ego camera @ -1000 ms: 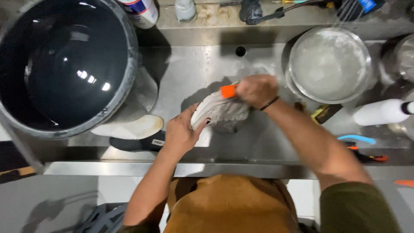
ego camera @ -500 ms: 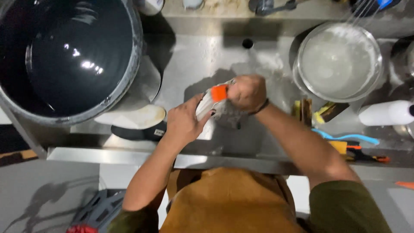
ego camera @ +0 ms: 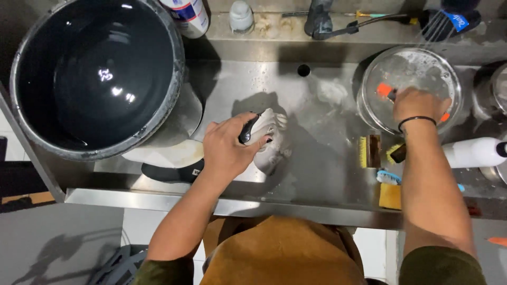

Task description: Intensively scrubbing a sneaker with a small brush and cleaning solution in a sink to remove dirt.

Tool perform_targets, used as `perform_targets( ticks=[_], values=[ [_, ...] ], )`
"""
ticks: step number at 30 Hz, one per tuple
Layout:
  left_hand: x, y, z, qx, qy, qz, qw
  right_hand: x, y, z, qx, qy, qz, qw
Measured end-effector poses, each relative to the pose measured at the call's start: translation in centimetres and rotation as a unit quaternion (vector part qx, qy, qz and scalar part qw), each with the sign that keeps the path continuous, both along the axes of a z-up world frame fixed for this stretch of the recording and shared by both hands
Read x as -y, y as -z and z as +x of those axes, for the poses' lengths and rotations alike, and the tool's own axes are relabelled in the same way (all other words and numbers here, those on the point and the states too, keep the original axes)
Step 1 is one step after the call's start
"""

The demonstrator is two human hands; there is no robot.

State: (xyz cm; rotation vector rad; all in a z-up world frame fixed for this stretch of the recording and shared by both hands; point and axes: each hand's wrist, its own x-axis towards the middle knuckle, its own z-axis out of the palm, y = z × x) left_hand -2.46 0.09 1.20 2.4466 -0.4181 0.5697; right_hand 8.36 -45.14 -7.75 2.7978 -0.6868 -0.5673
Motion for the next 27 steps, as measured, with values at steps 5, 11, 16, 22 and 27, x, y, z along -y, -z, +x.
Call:
perform_targets(
  ticks=[5, 11, 16, 22, 27],
  values=[
    [1.8, -1.0, 2.5, -0.033, 0.036, -0.060, 0.997, 0.2, 0.6, -0.8, 0.143, -0.127, -0.003, 0.982],
    [4.8, -0.7, 6.0, -0.098, 0.055, -0.083, 0.990, -14.9, -10.3, -3.3, 0.571, -0.267, 0.280, 0.725],
    [4.4, -1.0, 6.7, -0.120, 0.048, -0.035, 0.991, -18.6, -7.6, -1.5, 0.619, -0.348, 0.308, 0.633],
    [5.0, -1.4, 7.5, -0.124, 0.053, -0.079, 0.988, -16.4, -7.5, -0.5, 0.660, -0.355, 0.153, 0.644],
    [4.3, -1.2, 7.1, -0.160, 0.073, -0.024, 0.984, -20.2, -7.5, -1.6, 0.609, -0.355, 0.330, 0.628]
  ],
)
